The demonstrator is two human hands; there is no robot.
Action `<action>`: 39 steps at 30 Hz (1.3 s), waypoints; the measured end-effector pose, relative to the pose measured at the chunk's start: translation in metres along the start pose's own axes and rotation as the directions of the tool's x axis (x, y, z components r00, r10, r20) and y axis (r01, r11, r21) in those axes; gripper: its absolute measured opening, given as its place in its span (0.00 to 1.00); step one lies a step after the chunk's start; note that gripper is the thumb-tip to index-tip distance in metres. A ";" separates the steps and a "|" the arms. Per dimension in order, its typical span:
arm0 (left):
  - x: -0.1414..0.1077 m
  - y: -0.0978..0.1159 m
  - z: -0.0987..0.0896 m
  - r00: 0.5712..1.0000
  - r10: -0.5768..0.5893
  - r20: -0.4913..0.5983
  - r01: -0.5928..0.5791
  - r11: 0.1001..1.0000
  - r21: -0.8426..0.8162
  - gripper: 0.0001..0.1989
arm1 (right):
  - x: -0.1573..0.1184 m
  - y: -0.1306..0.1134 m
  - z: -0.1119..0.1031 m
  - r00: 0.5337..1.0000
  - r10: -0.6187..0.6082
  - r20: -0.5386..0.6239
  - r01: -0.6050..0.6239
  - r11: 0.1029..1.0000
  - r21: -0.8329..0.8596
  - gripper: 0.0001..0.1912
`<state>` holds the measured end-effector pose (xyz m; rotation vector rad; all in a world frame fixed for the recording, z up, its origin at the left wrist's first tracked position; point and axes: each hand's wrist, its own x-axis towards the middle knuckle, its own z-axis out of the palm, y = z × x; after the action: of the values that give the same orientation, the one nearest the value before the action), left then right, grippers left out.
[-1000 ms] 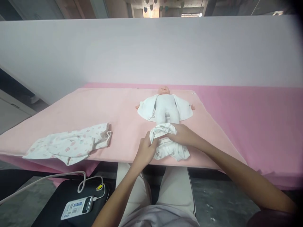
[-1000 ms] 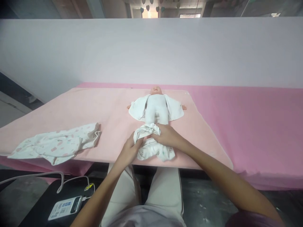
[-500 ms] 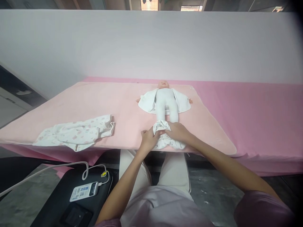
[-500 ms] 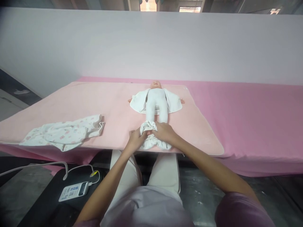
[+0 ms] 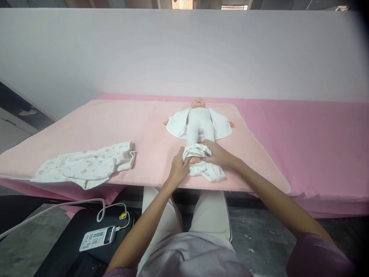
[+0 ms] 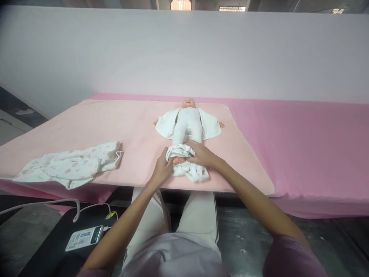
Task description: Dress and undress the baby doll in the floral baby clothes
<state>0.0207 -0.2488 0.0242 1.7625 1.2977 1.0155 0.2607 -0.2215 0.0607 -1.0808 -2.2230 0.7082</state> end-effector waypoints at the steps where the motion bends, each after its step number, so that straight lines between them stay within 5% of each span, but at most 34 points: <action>1: 0.001 0.001 0.000 1.000 -0.007 -0.005 0.007 1.000 -0.015 0.07 | 0.003 0.003 -0.001 1.000 -0.020 -0.016 0.020 1.000 -0.004 0.22; 5: 0.021 0.003 -0.009 0.998 0.070 0.009 -0.070 0.998 0.009 0.07 | 0.017 0.012 -0.017 0.995 -0.094 -0.038 0.093 0.995 -0.036 0.13; 8: 0.039 0.000 -0.032 0.978 0.158 0.137 -0.170 0.982 0.079 0.09 | 0.023 0.020 -0.039 0.996 -0.059 0.061 0.058 0.998 0.015 0.16; 14: 0.057 0.005 -0.081 0.903 0.198 0.380 -0.277 0.947 0.164 0.27 | 0.015 0.045 -0.055 0.989 0.144 0.025 -0.139 0.871 0.471 0.26; 17: 0.079 0.033 -0.070 0.850 0.267 0.453 -0.362 0.922 0.136 0.25 | 0.015 0.054 -0.044 0.978 0.210 -0.005 -0.159 0.756 0.635 0.29; 20: 0.118 0.061 -0.039 0.759 0.230 0.609 -0.382 0.915 0.129 0.20 | 0.012 0.054 -0.038 0.961 0.274 0.030 -0.215 0.679 0.702 0.27; 24: 0.162 0.065 -0.006 0.595 0.176 0.784 -0.197 0.978 -0.070 0.17 | 0.003 0.049 -0.042 0.951 0.296 0.091 -0.263 0.618 0.741 0.23; 30: 0.169 0.032 -0.004 0.634 0.152 0.758 0.165 0.932 -0.324 0.23 | -0.002 0.055 -0.047 0.937 0.143 0.319 -0.333 0.647 0.686 0.20; 39: 0.163 0.026 -0.002 0.646 0.203 0.736 0.045 0.952 -0.301 0.28 | -0.003 0.052 -0.042 0.899 0.185 0.397 -0.416 0.646 0.640 0.22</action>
<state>0.0601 -0.0970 0.0771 1.7179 0.4898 0.3601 0.3176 -0.1878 0.0546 -0.9651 -1.6841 1.8185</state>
